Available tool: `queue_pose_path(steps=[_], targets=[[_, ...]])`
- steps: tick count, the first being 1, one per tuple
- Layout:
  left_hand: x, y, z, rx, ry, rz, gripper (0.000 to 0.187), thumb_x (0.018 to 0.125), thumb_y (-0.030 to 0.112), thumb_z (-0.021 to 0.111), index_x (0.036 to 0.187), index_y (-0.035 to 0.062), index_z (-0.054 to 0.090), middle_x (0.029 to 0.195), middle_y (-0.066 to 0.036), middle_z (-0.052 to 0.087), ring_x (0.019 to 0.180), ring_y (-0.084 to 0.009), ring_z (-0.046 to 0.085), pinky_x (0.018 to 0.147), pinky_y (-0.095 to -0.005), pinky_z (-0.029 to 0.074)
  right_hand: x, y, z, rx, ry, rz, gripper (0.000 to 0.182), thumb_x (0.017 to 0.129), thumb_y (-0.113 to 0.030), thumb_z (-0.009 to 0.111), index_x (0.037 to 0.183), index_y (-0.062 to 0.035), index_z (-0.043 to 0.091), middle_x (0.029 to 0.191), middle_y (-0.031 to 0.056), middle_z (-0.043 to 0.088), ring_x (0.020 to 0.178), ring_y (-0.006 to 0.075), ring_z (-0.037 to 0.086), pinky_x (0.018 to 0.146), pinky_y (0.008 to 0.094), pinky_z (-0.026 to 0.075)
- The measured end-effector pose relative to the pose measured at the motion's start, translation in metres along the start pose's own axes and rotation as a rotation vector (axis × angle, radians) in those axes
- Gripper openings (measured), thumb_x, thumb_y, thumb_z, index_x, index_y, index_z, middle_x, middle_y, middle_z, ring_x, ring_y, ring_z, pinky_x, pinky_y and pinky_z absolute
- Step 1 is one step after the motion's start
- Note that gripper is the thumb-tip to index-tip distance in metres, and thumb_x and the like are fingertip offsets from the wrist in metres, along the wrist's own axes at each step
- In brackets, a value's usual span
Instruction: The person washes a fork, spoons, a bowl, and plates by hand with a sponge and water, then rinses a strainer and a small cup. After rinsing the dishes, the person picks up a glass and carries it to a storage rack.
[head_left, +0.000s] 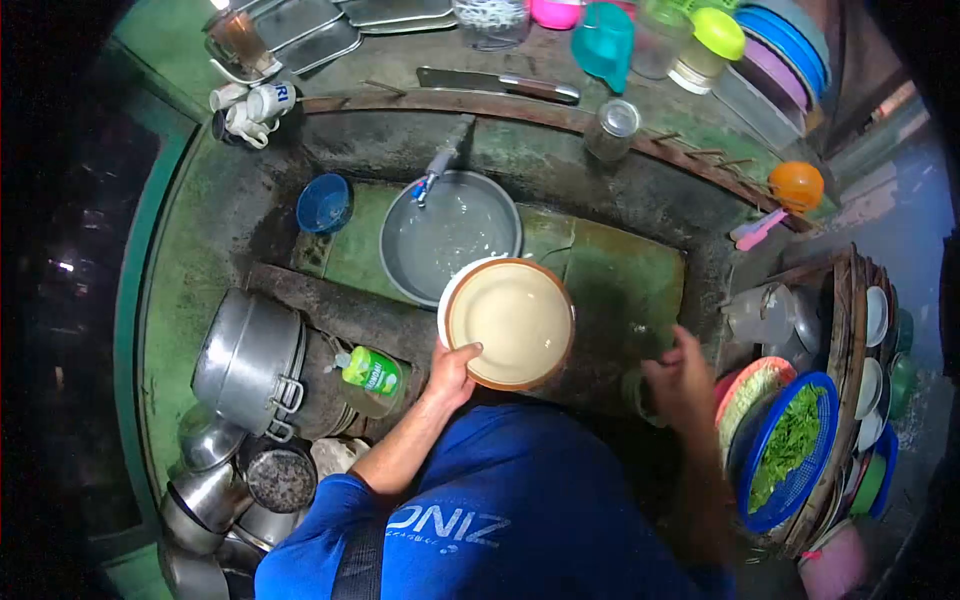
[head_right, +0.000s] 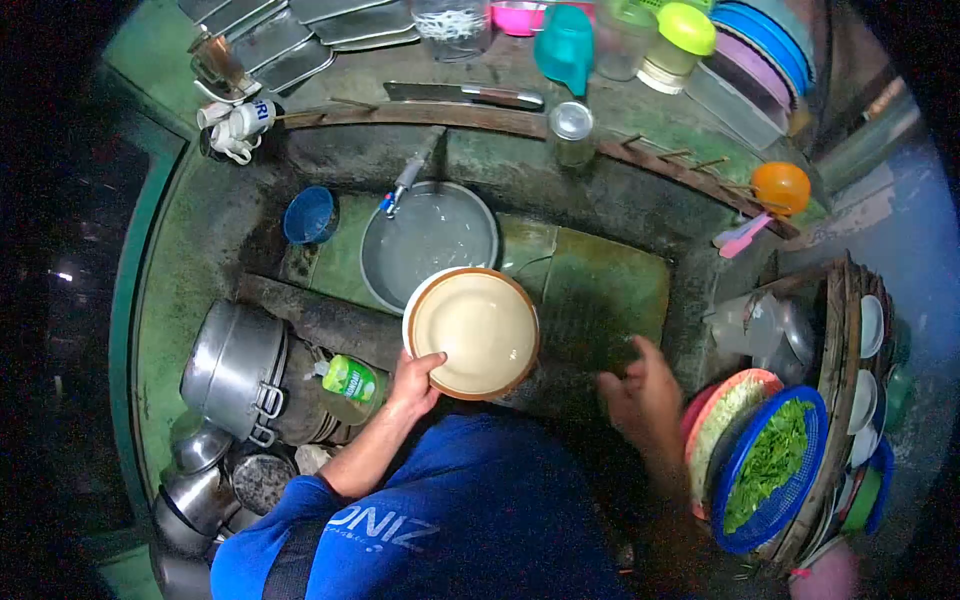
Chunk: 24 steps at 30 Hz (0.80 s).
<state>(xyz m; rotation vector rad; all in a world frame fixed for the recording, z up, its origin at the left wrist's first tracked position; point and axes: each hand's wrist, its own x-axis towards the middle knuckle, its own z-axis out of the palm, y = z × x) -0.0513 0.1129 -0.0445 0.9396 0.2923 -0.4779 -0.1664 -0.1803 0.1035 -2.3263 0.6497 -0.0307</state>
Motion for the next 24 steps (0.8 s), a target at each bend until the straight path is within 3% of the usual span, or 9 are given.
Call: queue_pose_path(steps=[5, 8, 11, 14, 16, 18, 21, 22, 24], targets=[[0.019, 0.017, -0.018, 0.016, 0.027, -0.039, 0.048, 0.082, -0.001, 0.057, 0.127, 0.0025, 0.043, 0.114, -0.012, 0.056, 0.102, -0.0242, 0.058, 0.086, -0.0376, 0.051, 0.076, -0.009, 0.176, 0.118, -0.154, 0.054, 0.053, 0.073, -0.023, 0.079, 0.110, -0.0002, 0.048, 0.092, 0.0154, 0.062, 0.080, 0.0247, 0.064, 0.071, 0.0371, 0.051], [0.035, 0.036, -0.037, 0.150, 0.129, -0.031, 0.045, 0.087, 0.005, 0.058, 0.128, 0.0021, 0.042, 0.113, -0.012, 0.056, 0.104, -0.0239, 0.057, 0.086, -0.0369, 0.051, 0.094, -0.036, 0.204, 0.205, -0.157, 0.017, 0.036, 0.077, -0.013, 0.074, 0.104, -0.0001, 0.054, 0.094, 0.0136, 0.066, 0.086, 0.0209, 0.064, 0.075, 0.0343, 0.051], [0.058, 0.045, -0.073, 0.040, 0.318, 0.058, 0.042, 0.090, 0.011, 0.057, 0.127, 0.0001, 0.043, 0.114, -0.013, 0.056, 0.104, -0.0219, 0.055, 0.087, -0.0353, 0.048, 0.113, -0.066, 0.225, 0.731, -0.396, 0.152, 0.029, 0.083, 0.000, 0.063, 0.111, 0.0017, 0.058, 0.100, 0.0070, 0.066, 0.087, 0.0136, 0.061, 0.077, 0.0295, 0.050], [0.074, 0.056, -0.121, 0.099, 0.551, 0.194, 0.040, 0.089, 0.008, 0.053, 0.126, -0.0031, 0.042, 0.116, -0.015, 0.055, 0.103, -0.0224, 0.055, 0.089, -0.0348, 0.045, 0.150, -0.078, 0.248, 0.678, -0.367, 0.185, 0.029, 0.084, 0.002, 0.060, 0.113, 0.0015, 0.058, 0.100, 0.0076, 0.066, 0.088, 0.0151, 0.061, 0.077, 0.0295, 0.050], [0.071, 0.072, -0.146, 0.367, 0.682, 0.265, 0.043, 0.087, 0.004, 0.052, 0.128, -0.0034, 0.040, 0.116, -0.016, 0.055, 0.104, -0.0236, 0.055, 0.090, -0.0350, 0.045, 0.178, -0.084, 0.264, 0.805, -0.275, 0.226, 0.028, 0.086, 0.001, 0.056, 0.115, 0.0018, 0.056, 0.097, 0.0106, 0.065, 0.088, 0.0177, 0.063, 0.076, 0.0311, 0.052], [0.065, 0.094, -0.162, 0.381, 0.788, 0.239, 0.048, 0.085, 0.000, 0.051, 0.131, -0.0035, 0.038, 0.120, -0.018, 0.053, 0.105, -0.0253, 0.055, 0.092, -0.0356, 0.044, 0.204, -0.111, 0.269, 0.566, -0.236, 0.369, 0.029, 0.086, 0.001, 0.053, 0.115, -0.0006, 0.056, 0.094, 0.0115, 0.065, 0.089, 0.0195, 0.064, 0.076, 0.0320, 0.053], [0.045, 0.093, -0.198, 0.307, 0.854, 0.270, 0.053, 0.085, -0.001, 0.050, 0.135, -0.0025, 0.032, 0.124, -0.019, 0.048, 0.111, -0.0291, 0.051, 0.095, -0.0380, 0.042, 0.252, -0.063, 0.350, 0.058, -0.003, -0.074, 0.023, 0.081, -0.007, 0.057, 0.104, -0.0041, 0.058, 0.090, 0.0181, 0.066, 0.082, 0.0333, 0.065, 0.075, 0.0414, 0.051], [0.033, 0.104, -0.191, 0.215, 0.884, 0.285, 0.054, 0.085, -0.002, 0.050, 0.135, -0.0023, 0.031, 0.124, -0.019, 0.048, 0.112, -0.0291, 0.050, 0.095, -0.0383, 0.042, 0.271, -0.042, 0.383, 0.031, -0.038, 0.018, 0.026, 0.079, -0.011, 0.061, 0.104, -0.0040, 0.056, 0.090, 0.0194, 0.065, 0.084, 0.0380, 0.063, 0.076, 0.0431, 0.049], [0.009, 0.109, -0.197, 0.208, 0.842, 0.267, 0.053, 0.085, -0.003, 0.051, 0.135, -0.0023, 0.031, 0.125, -0.018, 0.047, 0.113, -0.0280, 0.050, 0.095, -0.0378, 0.042, 0.277, -0.026, 0.431, 0.094, 0.011, 0.052, 0.029, 0.080, -0.014, 0.061, 0.107, -0.0053, 0.054, 0.089, 0.0134, 0.063, 0.077, 0.0287, 0.061, 0.069, 0.0382, 0.050]])
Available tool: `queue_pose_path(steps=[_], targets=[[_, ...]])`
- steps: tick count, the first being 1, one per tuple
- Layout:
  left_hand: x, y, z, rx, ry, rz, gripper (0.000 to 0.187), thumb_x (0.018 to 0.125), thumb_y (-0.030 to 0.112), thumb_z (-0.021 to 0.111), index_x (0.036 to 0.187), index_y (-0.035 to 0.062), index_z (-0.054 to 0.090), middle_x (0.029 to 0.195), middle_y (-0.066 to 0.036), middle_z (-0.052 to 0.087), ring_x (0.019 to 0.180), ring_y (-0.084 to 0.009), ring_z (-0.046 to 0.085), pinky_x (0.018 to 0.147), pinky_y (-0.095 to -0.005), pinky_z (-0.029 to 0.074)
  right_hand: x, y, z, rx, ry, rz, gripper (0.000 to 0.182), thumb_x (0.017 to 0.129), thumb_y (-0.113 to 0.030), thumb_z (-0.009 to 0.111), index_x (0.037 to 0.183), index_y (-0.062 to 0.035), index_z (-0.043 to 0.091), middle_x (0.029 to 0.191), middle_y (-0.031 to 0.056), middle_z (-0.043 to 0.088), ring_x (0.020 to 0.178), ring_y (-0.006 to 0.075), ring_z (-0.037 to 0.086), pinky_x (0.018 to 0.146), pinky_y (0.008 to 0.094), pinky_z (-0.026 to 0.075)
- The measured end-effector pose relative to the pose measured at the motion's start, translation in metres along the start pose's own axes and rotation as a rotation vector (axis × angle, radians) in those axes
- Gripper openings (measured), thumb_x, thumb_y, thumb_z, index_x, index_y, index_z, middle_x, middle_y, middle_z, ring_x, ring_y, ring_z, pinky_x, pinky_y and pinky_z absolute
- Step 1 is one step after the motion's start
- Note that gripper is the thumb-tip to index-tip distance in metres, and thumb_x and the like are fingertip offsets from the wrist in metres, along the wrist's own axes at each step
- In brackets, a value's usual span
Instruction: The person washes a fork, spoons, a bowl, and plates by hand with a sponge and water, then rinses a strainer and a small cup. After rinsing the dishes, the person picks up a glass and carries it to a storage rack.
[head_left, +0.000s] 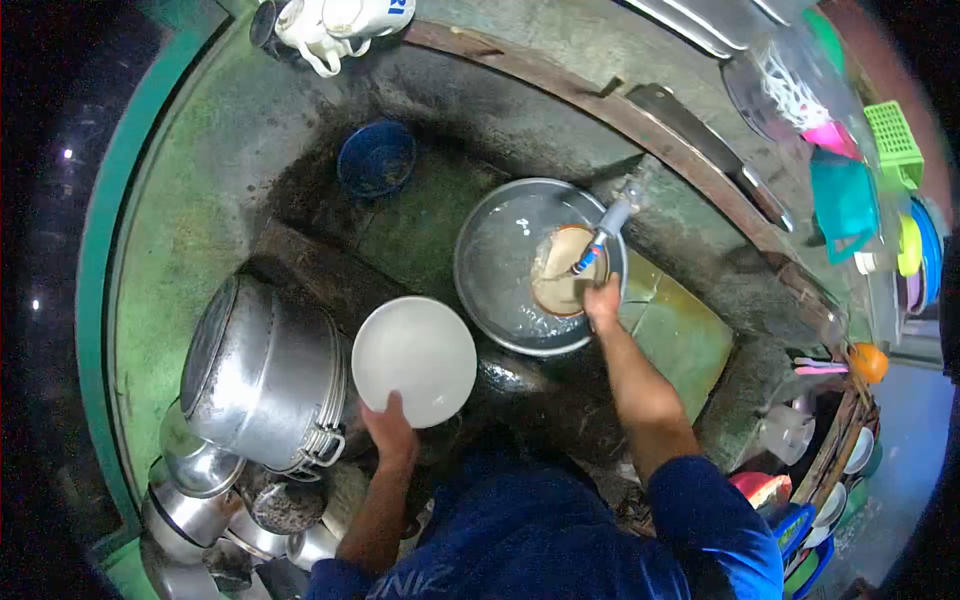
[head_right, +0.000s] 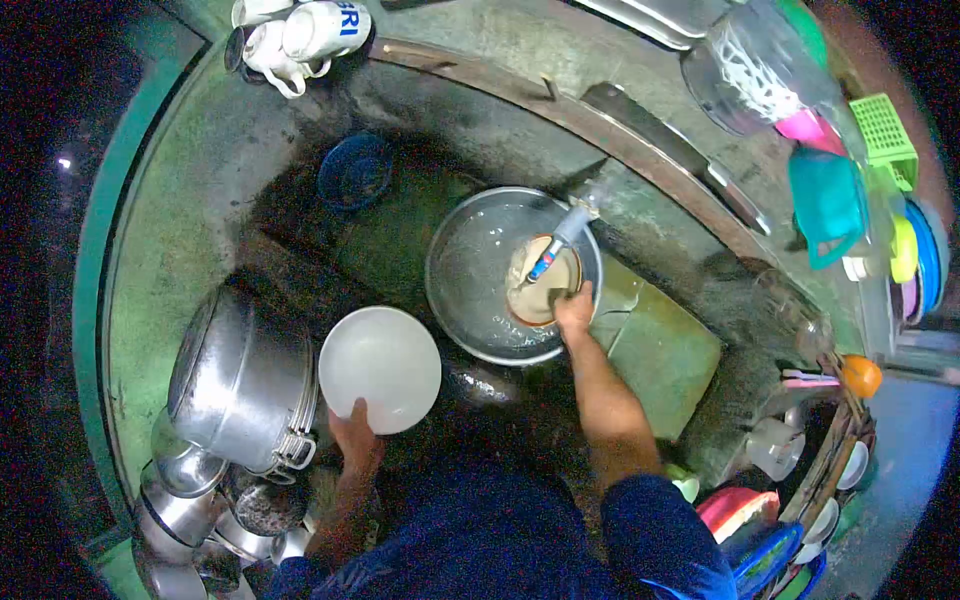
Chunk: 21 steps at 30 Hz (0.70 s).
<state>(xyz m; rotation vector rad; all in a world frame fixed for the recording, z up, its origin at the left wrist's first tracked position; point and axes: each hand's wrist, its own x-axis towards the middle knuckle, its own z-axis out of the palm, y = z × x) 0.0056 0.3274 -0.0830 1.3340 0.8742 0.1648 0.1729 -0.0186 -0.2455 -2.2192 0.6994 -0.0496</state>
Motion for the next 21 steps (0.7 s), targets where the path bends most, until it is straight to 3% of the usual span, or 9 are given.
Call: queue_pose_path(steps=[1, 2, 4, 8, 11, 12, 14, 16, 21], targets=[[-0.007, 0.005, -0.008, -0.047, 0.002, -0.030, 0.052, 0.085, -0.003, 0.052, 0.134, -0.0022, 0.032, 0.126, -0.018, 0.047, 0.113, -0.0272, 0.050, 0.094, -0.0378, 0.043, 0.003, 0.009, 0.023, 0.033, 0.025, 0.015, 0.031, 0.081, -0.015, 0.061, 0.109, -0.0060, 0.053, 0.089, 0.0104, 0.062, 0.073, 0.0241, 0.060, 0.066, 0.0358, 0.050], [-0.014, 0.016, -0.012, -0.051, -0.043, 0.011, 0.053, 0.085, -0.003, 0.053, 0.134, -0.0016, 0.033, 0.124, -0.017, 0.049, 0.112, -0.0267, 0.051, 0.094, -0.0383, 0.043, 0.001, 0.017, 0.048, 0.519, -0.157, 0.215, 0.029, 0.082, -0.012, 0.060, 0.109, -0.0063, 0.054, 0.090, 0.0091, 0.062, 0.075, 0.0241, 0.061, 0.064, 0.0357, 0.050], [-0.022, 0.014, -0.023, -0.116, -0.008, 0.020, 0.054, 0.084, -0.004, 0.053, 0.134, -0.0010, 0.033, 0.123, -0.016, 0.050, 0.111, -0.0259, 0.052, 0.095, -0.0390, 0.043, 0.008, 0.032, 0.094, 0.644, -0.438, 0.698, 0.029, 0.082, -0.008, 0.056, 0.111, -0.0058, 0.053, 0.091, 0.0098, 0.063, 0.077, 0.0244, 0.061, 0.059, 0.0376, 0.050], [-0.029, 0.024, -0.031, -0.118, -0.010, 0.031, 0.055, 0.083, -0.004, 0.053, 0.134, -0.0008, 0.033, 0.124, -0.015, 0.051, 0.111, -0.0256, 0.052, 0.095, -0.0392, 0.043, -0.018, 0.002, 0.122, 1.092, -0.251, 0.876, 0.026, 0.083, -0.003, 0.049, 0.108, -0.0041, 0.055, 0.091, 0.0103, 0.062, 0.076, 0.0236, 0.063, 0.053, 0.0397, 0.052], [-0.027, 0.023, -0.031, -0.117, 0.029, -0.037, 0.055, 0.082, -0.004, 0.054, 0.134, -0.0013, 0.034, 0.123, -0.015, 0.051, 0.110, -0.0265, 0.053, 0.094, -0.0396, 0.044, -0.007, 0.037, 0.101, 0.862, -0.305, 0.462, 0.031, 0.079, 0.005, 0.048, 0.108, -0.0029, 0.057, 0.091, 0.0104, 0.062, 0.081, 0.0223, 0.064, 0.064, 0.0364, 0.053], [-0.025, 0.023, -0.028, -0.128, 0.020, -0.041, 0.055, 0.082, -0.004, 0.054, 0.134, -0.0013, 0.034, 0.123, -0.015, 0.051, 0.110, -0.0265, 0.053, 0.094, -0.0396, 0.044, -0.013, 0.012, 0.070, 0.795, -0.274, 0.342, 0.046, 0.075, 0.005, 0.050, 0.119, -0.0092, 0.056, 0.084, 0.0018, 0.057, 0.070, 0.0113, 0.052, 0.059, 0.0275, 0.046], [-0.023, 0.023, -0.020, -0.224, 0.023, -0.079, 0.055, 0.082, -0.004, 0.054, 0.133, -0.0016, 0.035, 0.122, -0.015, 0.052, 0.109, -0.0271, 0.053, 0.093, -0.0396, 0.045, -0.015, -0.012, 0.019, 0.498, -0.243, -0.050, 0.044, 0.077, 0.007, 0.049, 0.119, -0.0067, 0.057, 0.092, 0.0073, 0.061, 0.077, 0.0157, 0.058, 0.067, 0.0313, 0.049], [-0.013, 0.014, -0.027, -0.045, -0.084, -0.008, 0.052, 0.083, -0.003, 0.054, 0.132, -0.0039, 0.036, 0.123, -0.016, 0.051, 0.109, -0.0278, 0.053, 0.093, -0.0400, 0.044, -0.025, -0.053, -0.033, -0.079, 0.023, -0.641, 0.049, 0.074, 0.010, 0.055, 0.120, -0.0057, 0.056, 0.102, 0.0215, 0.061, 0.090, 0.0351, 0.061, 0.082, 0.0398, 0.048], [-0.016, 0.035, 0.003, -0.238, -0.033, -0.094, 0.053, 0.084, -0.002, 0.052, 0.134, -0.0038, 0.034, 0.126, -0.019, 0.049, 0.111, -0.0294, 0.053, 0.095, -0.0403, 0.043, -0.030, -0.090, -0.063, 0.028, -0.059, -0.303, 0.051, 0.073, 0.011, 0.050, 0.119, -0.0069, 0.058, 0.101, 0.0187, 0.064, 0.091, 0.0324, 0.062, 0.080, 0.0366, 0.049]])
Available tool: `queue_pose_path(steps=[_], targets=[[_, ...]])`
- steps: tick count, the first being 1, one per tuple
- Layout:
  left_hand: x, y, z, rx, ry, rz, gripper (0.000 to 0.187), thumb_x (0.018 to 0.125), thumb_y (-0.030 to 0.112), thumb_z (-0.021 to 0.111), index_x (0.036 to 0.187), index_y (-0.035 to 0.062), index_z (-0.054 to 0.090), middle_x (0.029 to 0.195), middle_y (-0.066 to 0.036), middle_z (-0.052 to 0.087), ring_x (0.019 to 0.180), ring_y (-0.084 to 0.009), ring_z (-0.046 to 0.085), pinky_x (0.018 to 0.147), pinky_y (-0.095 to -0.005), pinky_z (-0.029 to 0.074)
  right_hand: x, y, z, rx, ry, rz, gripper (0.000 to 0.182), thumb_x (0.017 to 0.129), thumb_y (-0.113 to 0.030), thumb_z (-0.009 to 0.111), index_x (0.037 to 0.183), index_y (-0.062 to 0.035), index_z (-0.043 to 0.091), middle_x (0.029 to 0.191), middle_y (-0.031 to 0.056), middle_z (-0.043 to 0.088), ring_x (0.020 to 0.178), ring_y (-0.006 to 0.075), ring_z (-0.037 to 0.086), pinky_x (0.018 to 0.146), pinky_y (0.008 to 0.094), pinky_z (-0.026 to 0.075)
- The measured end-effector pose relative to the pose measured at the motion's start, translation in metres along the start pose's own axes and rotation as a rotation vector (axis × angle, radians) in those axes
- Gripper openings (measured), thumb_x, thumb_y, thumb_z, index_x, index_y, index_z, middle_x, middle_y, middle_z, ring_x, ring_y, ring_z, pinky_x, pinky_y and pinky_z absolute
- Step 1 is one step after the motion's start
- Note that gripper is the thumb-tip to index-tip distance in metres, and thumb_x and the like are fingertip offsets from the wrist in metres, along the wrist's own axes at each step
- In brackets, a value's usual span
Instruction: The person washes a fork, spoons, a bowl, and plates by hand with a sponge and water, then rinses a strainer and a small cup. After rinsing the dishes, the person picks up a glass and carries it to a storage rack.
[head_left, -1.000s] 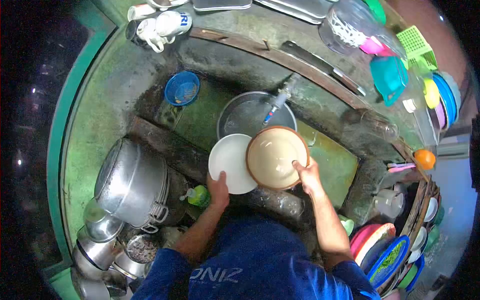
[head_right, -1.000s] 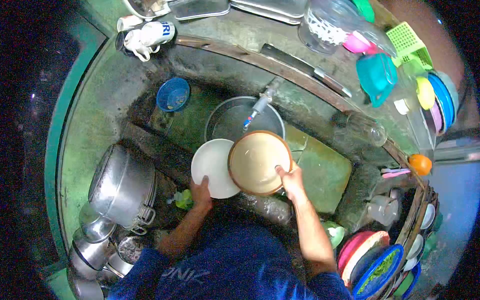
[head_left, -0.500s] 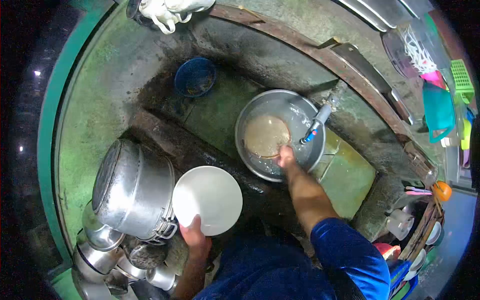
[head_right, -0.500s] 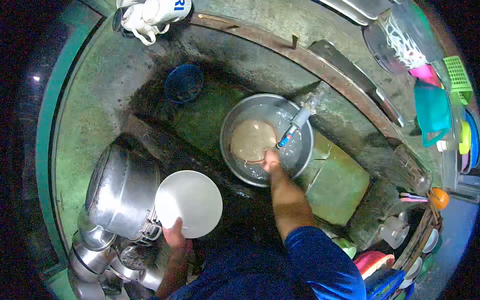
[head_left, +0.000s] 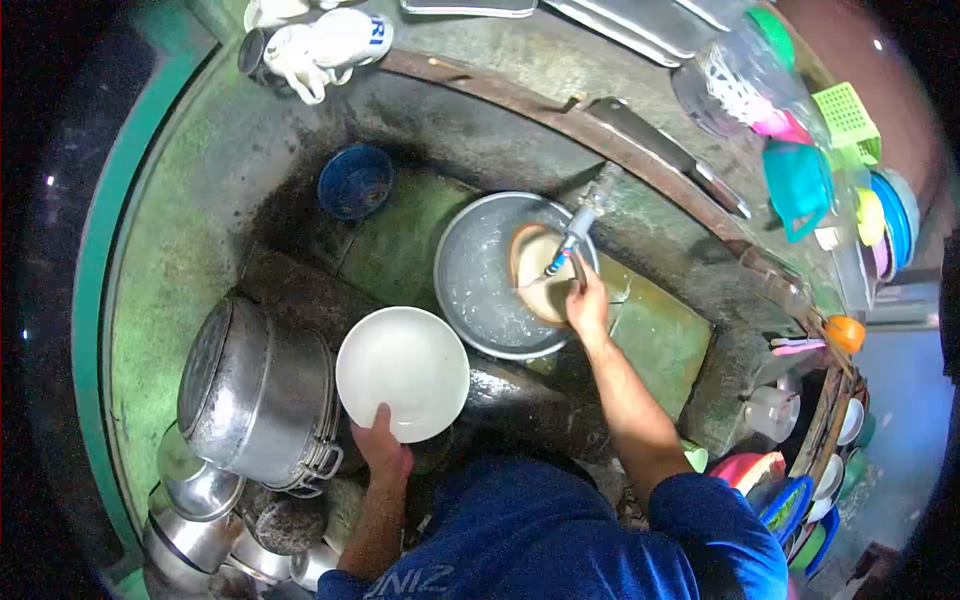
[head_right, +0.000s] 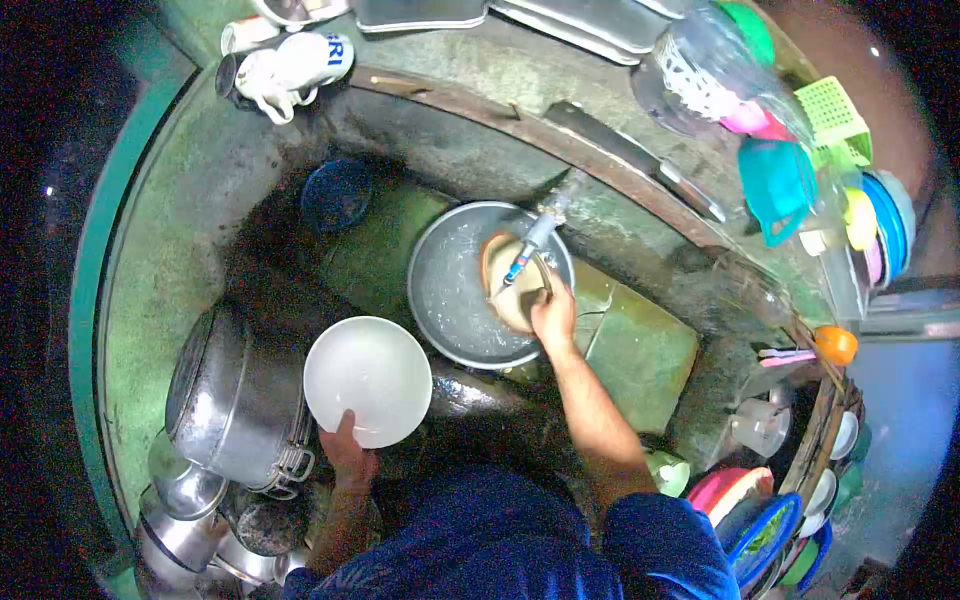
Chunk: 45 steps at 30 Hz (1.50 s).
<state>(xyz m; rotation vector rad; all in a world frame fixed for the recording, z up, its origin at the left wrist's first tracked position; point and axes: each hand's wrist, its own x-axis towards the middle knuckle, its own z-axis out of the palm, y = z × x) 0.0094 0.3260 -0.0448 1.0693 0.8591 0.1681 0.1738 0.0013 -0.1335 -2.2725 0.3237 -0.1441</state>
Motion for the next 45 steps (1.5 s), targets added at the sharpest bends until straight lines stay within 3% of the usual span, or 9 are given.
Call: queue_pose_path(steps=[5, 11, 15, 18, 20, 32, 35, 39, 45], targets=[[-0.003, 0.010, -0.005, 0.070, -0.089, 0.016, 0.055, 0.085, -0.001, 0.050, 0.137, -0.0006, 0.031, 0.129, -0.018, 0.046, 0.115, -0.0306, 0.049, 0.096, -0.0423, 0.042, 0.006, -0.024, 0.046, 1.064, -0.099, 0.708, 0.033, 0.078, -0.001, 0.053, 0.111, -0.0001, 0.056, 0.092, 0.0133, 0.064, 0.078, 0.0259, 0.064, 0.066, 0.0370, 0.054], [0.000, 0.010, -0.021, 0.117, -0.058, 0.067, 0.049, 0.085, 0.007, 0.054, 0.130, -0.0030, 0.039, 0.117, -0.016, 0.054, 0.104, -0.0272, 0.057, 0.087, -0.0401, 0.049, -0.016, -0.025, 0.044, 1.531, -0.156, 0.680, 0.059, 0.085, 0.005, 0.046, 0.138, -0.0142, 0.032, 0.114, 0.0134, 0.057, 0.098, 0.0266, 0.060, 0.079, 0.0473, 0.054], [0.002, 0.010, -0.029, -0.027, -0.077, 0.053, 0.051, 0.086, -0.001, 0.050, 0.134, -0.0023, 0.035, 0.127, -0.017, 0.048, 0.112, -0.0284, 0.051, 0.095, -0.0418, 0.043, -0.023, -0.005, 0.024, 0.087, -0.151, -0.074, 0.052, 0.078, 0.006, 0.050, 0.126, -0.0132, 0.055, 0.105, 0.0154, 0.062, 0.089, 0.0300, 0.062, 0.078, 0.0338, 0.051], [0.005, 0.011, -0.027, 0.133, 0.032, 0.037, 0.050, 0.085, -0.003, 0.050, 0.133, -0.0033, 0.035, 0.126, -0.017, 0.049, 0.113, -0.0283, 0.052, 0.095, -0.0402, 0.043, -0.011, -0.050, 0.009, 0.072, -0.487, -0.135, 0.044, 0.085, -0.002, 0.046, 0.128, -0.0095, 0.052, 0.106, 0.0180, 0.062, 0.099, 0.0255, 0.062, 0.086, 0.0367, 0.050], [0.006, 0.005, -0.023, 0.078, 0.031, 0.086, 0.050, 0.085, -0.004, 0.049, 0.133, -0.0037, 0.035, 0.125, -0.017, 0.050, 0.112, -0.0289, 0.052, 0.096, -0.0400, 0.042, 0.000, -0.065, 0.013, -0.661, -0.306, -0.902, 0.051, 0.084, -0.003, 0.044, 0.133, -0.0192, 0.048, 0.122, 0.0220, 0.052, 0.111, 0.0342, 0.054, 0.091, 0.0441, 0.047], [0.036, -0.029, -0.015, 0.024, -0.372, -0.139, 0.048, 0.086, 0.013, 0.059, 0.124, -0.0128, 0.043, 0.115, -0.022, 0.056, 0.097, -0.0324, 0.061, 0.077, -0.0438, 0.055, -0.096, -0.022, -0.078, 0.089, -0.091, -0.057, 0.067, 0.071, 0.013, 0.048, 0.132, -0.0137, 0.050, 0.129, 0.0167, 0.051, 0.122, 0.0336, 0.045, 0.103, 0.0412, 0.038], [0.091, -0.078, -0.047, 0.864, -0.662, 0.751, 0.043, 0.085, 0.016, 0.053, 0.118, -0.0104, 0.048, 0.108, -0.020, 0.059, 0.090, -0.0301, 0.063, 0.071, -0.0400, 0.053, -0.136, 0.005, -0.130, 0.188, 0.097, -0.060, 0.063, 0.072, 0.012, 0.047, 0.131, -0.0122, 0.050, 0.123, 0.0178, 0.055, 0.115, 0.0329, 0.051, 0.100, 0.0406, 0.040], [0.065, -0.078, 0.030, 0.317, -0.619, -0.200, 0.045, 0.082, 0.019, 0.051, 0.120, -0.0044, 0.047, 0.105, -0.016, 0.060, 0.085, -0.0281, 0.062, 0.065, -0.0351, 0.050, -0.225, -0.019, -0.279, 0.124, 0.411, -0.069, 0.051, 0.077, 0.002, 0.050, 0.128, -0.0080, 0.053, 0.123, 0.0178, 0.057, 0.115, 0.0322, 0.055, 0.100, 0.0397, 0.041], [-0.036, -0.089, 0.111, 0.439, -0.524, -0.299, 0.028, 0.078, 0.016, 0.049, 0.102, 0.0025, 0.051, 0.085, -0.005, 0.059, 0.065, -0.0174, 0.055, 0.049, -0.0273, 0.036, -0.391, -0.022, -0.494, -0.664, 1.230, 0.111, 0.046, 0.077, 0.007, 0.047, 0.121, 0.0006, 0.057, 0.121, 0.0154, 0.059, 0.114, 0.0236, 0.055, 0.098, 0.0317, 0.040]])
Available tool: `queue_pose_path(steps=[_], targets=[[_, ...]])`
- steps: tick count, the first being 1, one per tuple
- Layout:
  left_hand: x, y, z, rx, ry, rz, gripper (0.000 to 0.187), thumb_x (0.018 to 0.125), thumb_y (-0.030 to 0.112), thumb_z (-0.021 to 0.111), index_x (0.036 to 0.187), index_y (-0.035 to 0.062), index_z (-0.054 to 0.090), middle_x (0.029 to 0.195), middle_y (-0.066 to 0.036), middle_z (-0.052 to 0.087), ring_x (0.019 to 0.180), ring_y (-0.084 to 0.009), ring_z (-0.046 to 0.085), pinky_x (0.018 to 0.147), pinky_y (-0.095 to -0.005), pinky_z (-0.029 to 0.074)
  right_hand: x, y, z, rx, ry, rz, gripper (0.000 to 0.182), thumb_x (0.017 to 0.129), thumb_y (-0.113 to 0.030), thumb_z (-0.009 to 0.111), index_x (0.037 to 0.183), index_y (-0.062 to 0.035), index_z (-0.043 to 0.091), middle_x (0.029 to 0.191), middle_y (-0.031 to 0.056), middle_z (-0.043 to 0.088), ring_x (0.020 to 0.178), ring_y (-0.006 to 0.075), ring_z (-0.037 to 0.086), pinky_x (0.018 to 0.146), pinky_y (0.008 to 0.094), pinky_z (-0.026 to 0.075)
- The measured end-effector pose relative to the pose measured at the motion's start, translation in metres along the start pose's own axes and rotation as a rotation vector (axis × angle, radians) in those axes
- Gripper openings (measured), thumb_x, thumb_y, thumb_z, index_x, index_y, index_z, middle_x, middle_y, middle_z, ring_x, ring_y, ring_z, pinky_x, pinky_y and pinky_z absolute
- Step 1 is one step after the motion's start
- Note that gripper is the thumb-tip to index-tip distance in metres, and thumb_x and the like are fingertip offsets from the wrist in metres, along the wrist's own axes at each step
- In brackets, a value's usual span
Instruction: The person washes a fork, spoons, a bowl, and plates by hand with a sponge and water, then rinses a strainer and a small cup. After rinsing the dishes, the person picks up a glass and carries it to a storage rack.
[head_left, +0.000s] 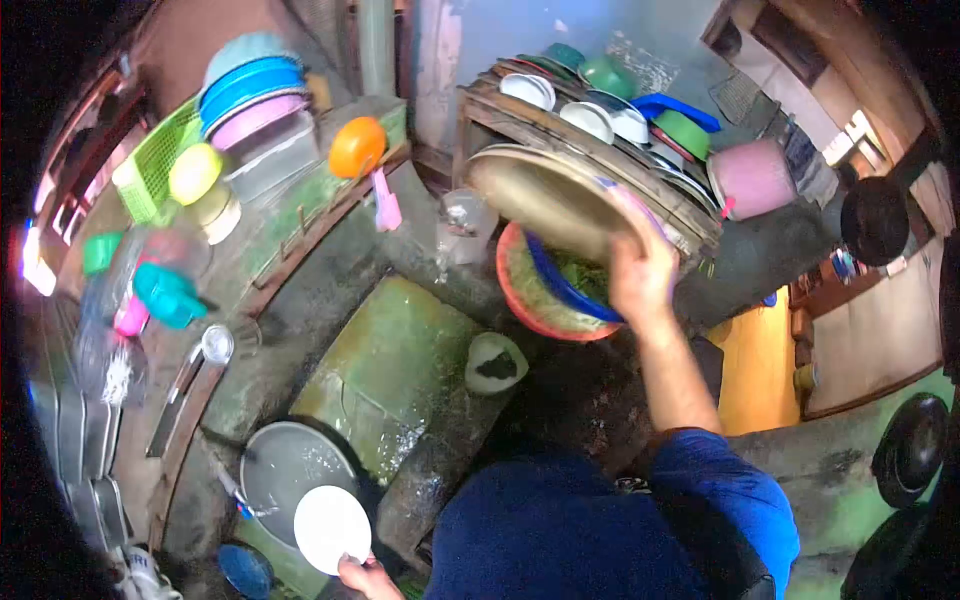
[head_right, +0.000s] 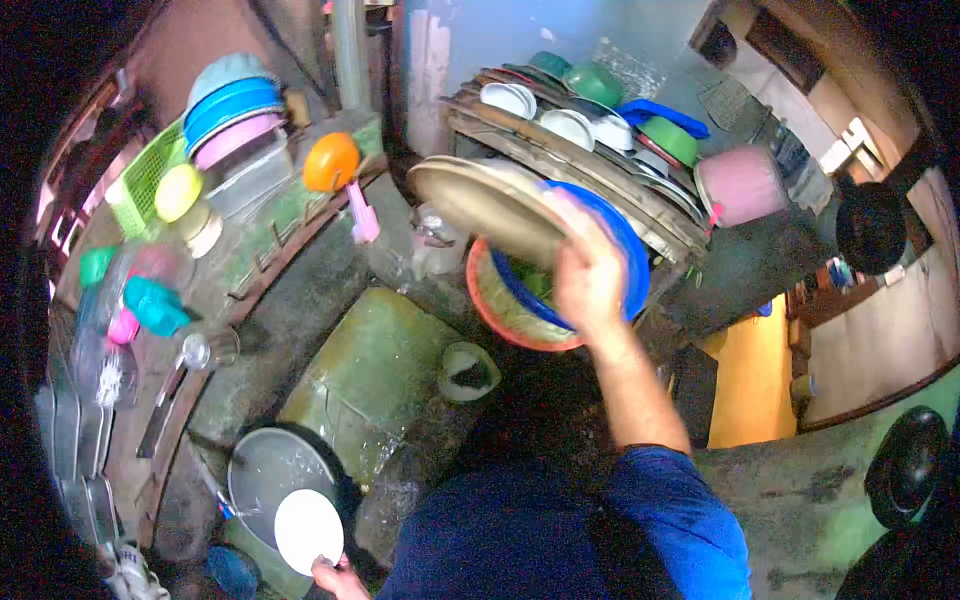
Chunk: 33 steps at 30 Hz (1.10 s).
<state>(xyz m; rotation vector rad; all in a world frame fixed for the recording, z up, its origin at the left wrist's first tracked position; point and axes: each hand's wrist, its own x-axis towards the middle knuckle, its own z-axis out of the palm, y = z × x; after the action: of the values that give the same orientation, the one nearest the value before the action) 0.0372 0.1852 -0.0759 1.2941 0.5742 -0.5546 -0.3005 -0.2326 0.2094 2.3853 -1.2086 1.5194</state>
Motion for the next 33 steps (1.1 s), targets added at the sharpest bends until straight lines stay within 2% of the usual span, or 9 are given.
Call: queue_pose_path(steps=[1, 2, 6, 8, 14, 21, 25, 28, 33], targets=[[0.003, -0.010, 0.007, -0.039, -0.037, 0.018, 0.035, 0.079, 0.013, 0.048, 0.111, -0.0005, 0.049, 0.096, -0.011, 0.060, 0.077, -0.0231, 0.059, 0.056, -0.0318, 0.045, 0.008, 0.024, -0.022, -0.001, 0.117, 0.167, 0.047, 0.076, 0.008, 0.043, 0.120, 0.0001, 0.058, 0.119, 0.0173, 0.060, 0.111, 0.0253, 0.057, 0.098, 0.0341, 0.041], [0.004, -0.017, 0.014, -0.077, -0.071, 0.040, 0.042, 0.080, 0.010, 0.046, 0.120, -0.0035, 0.046, 0.107, -0.016, 0.060, 0.089, -0.0287, 0.063, 0.063, -0.0363, 0.054, 0.015, 0.064, -0.044, -0.085, 0.161, 0.023, 0.049, 0.075, 0.008, 0.039, 0.119, 0.0008, 0.058, 0.118, 0.0186, 0.060, 0.111, 0.0270, 0.057, 0.099, 0.0356, 0.040], [0.041, -0.050, 0.019, 0.013, -0.015, 0.016, 0.045, 0.079, 0.015, 0.049, 0.120, -0.0040, 0.047, 0.109, -0.016, 0.058, 0.092, -0.0290, 0.061, 0.073, -0.0393, 0.054, -0.010, 0.200, -0.089, -0.407, 0.046, 0.018, 0.064, 0.064, 0.015, 0.042, 0.122, -0.0065, 0.058, 0.112, 0.0190, 0.059, 0.106, 0.0358, 0.057, 0.095, 0.0373, 0.042], [0.034, -0.058, 0.021, 0.268, -0.071, 0.180, 0.044, 0.077, 0.017, 0.054, 0.115, -0.0044, 0.050, 0.107, -0.017, 0.059, 0.091, -0.0291, 0.059, 0.075, -0.0404, 0.053, -0.040, 0.273, -0.097, -0.680, -0.109, 0.004, 0.063, 0.070, 0.009, 0.052, 0.128, -0.0148, 0.054, 0.116, 0.0176, 0.056, 0.107, 0.0367, 0.054, 0.094, 0.0423, 0.044], [0.022, -0.076, 0.006, 0.842, -0.123, 0.658, 0.040, 0.073, 0.022, 0.065, 0.102, -0.0052, 0.060, 0.099, -0.018, 0.060, 0.088, -0.0286, 0.055, 0.079, -0.0425, 0.050, -0.070, 0.400, -0.108, -0.818, -0.153, -0.103, 0.056, 0.073, 0.001, 0.056, 0.126, -0.0150, 0.053, 0.118, 0.0155, 0.054, 0.110, 0.0353, 0.053, 0.095, 0.0471, 0.043], [0.017, -0.076, 0.054, 0.449, 0.035, 0.301, 0.016, 0.081, 0.006, 0.055, 0.091, -0.0030, 0.062, 0.093, -0.013, 0.061, 0.082, -0.0232, 0.053, 0.075, -0.0389, 0.049, -0.059, 0.431, -0.114, -0.852, -0.203, -0.047, 0.053, 0.074, 0.001, 0.053, 0.126, -0.0114, 0.053, 0.116, 0.0121, 0.053, 0.113, 0.0314, 0.049, 0.099, 0.0496, 0.036], [-0.010, -0.078, 0.059, 0.530, 0.052, 0.367, 0.028, 0.082, 0.014, 0.055, 0.104, -0.0034, 0.057, 0.103, -0.014, 0.058, 0.092, -0.0255, 0.053, 0.081, -0.0412, 0.047, -0.054, 0.424, -0.122, -0.810, -0.187, -0.067, 0.056, 0.074, 0.002, 0.053, 0.129, -0.0110, 0.051, 0.119, 0.0119, 0.052, 0.113, 0.0312, 0.048, 0.098, 0.0529, 0.035], [-0.125, -0.087, 0.135, 0.083, -0.299, 0.366, 0.051, 0.086, 0.024, 0.049, 0.126, -0.0063, 0.040, 0.128, -0.018, 0.047, 0.114, -0.0278, 0.049, 0.096, -0.0388, 0.045, -0.058, 0.428, -0.128, -0.806, -0.171, -0.047, 0.060, 0.073, 0.002, 0.054, 0.130, -0.0124, 0.050, 0.120, 0.0125, 0.051, 0.114, 0.0321, 0.048, 0.099, 0.0522, 0.034], [-0.166, -0.089, 0.164, -0.031, -0.204, 0.385, 0.054, 0.079, 0.019, 0.046, 0.129, -0.0030, 0.041, 0.120, -0.016, 0.052, 0.104, -0.0310, 0.056, 0.089, -0.0423, 0.050, -0.053, 0.457, -0.126, -0.866, -0.174, -0.016, 0.055, 0.076, -0.004, 0.055, 0.129, -0.0150, 0.052, 0.123, 0.0143, 0.051, 0.115, 0.0328, 0.047, 0.099, 0.0522, 0.035]])
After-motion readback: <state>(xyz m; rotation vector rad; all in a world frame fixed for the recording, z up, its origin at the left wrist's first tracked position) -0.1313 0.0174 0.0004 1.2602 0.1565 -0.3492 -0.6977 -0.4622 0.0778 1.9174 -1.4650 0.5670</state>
